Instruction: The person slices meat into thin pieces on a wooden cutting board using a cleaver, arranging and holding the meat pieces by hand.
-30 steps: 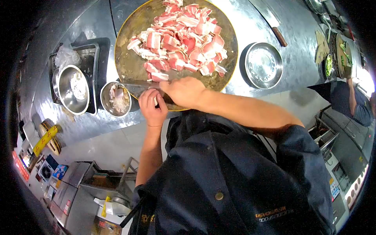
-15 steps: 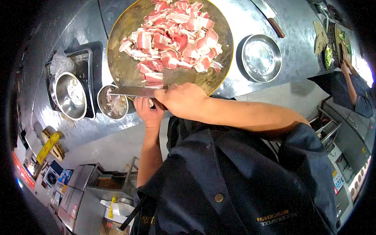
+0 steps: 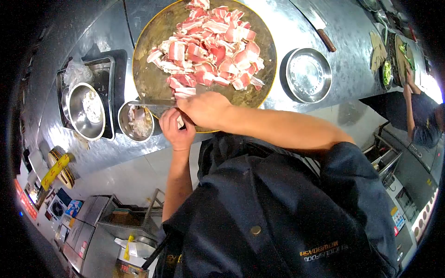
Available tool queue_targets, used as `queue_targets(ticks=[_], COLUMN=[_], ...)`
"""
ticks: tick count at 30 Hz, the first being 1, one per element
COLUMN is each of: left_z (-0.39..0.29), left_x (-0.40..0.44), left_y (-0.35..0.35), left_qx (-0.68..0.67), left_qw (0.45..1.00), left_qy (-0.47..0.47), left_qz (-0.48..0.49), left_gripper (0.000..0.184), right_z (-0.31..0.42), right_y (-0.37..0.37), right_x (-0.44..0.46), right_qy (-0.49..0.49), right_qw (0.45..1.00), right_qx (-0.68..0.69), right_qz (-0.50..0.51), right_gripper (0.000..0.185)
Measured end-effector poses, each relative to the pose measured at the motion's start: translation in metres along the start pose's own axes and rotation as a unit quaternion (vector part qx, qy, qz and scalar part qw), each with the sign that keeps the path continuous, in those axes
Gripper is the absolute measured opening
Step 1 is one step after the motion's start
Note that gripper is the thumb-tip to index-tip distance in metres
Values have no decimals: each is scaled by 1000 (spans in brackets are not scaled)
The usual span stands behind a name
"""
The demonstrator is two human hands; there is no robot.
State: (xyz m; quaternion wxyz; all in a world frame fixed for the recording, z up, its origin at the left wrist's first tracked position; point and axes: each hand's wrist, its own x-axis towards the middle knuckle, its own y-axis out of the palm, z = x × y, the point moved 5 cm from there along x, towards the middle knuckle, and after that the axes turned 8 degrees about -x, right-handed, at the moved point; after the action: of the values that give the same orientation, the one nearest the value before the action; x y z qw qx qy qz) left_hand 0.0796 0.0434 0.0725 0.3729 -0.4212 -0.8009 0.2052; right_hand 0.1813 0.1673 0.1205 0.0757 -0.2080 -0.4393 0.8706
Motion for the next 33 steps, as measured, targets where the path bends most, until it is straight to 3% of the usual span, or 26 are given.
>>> queue_targets(ticks=[7,16,17,23,27,29,32,33], left_z=[5,7,7,12,12,10,14,15], left_x=[-4,-5,-7,-5,-13,-9,-14,-14], left_y=[-2,0,0,-1,-6,-3,-2,-1], left_qx=[5,-11,-10,-17,-11,-7,-5,-4], left_qw=[1000,1000,1000,1000,999,1000,1000,1000], left_qy=[6,5,6,-9,-21,-8,-4,-4], left_qz=[17,23,23,-5,26,24,30,30], left_gripper=[20,19,19,21,22,22,23,23], right_z=[8,8,1,12,22,18,14,11], right_y=[-42,0,22,-8,-42,-44,-24,-13], right_x=[-84,-4,8,-16,-68,-74,-47,-34], right_qy=[65,40,-11,15,37,75,49,60], right_qw=[991,997,999,998,993,987,995,995], right_qx=[-96,-51,-43,-55,-101,-112,-81,-64], right_qz=[71,35,-23,-18,53,86,7,35], right_gripper=[22,22,20,21,36,20,19,20])
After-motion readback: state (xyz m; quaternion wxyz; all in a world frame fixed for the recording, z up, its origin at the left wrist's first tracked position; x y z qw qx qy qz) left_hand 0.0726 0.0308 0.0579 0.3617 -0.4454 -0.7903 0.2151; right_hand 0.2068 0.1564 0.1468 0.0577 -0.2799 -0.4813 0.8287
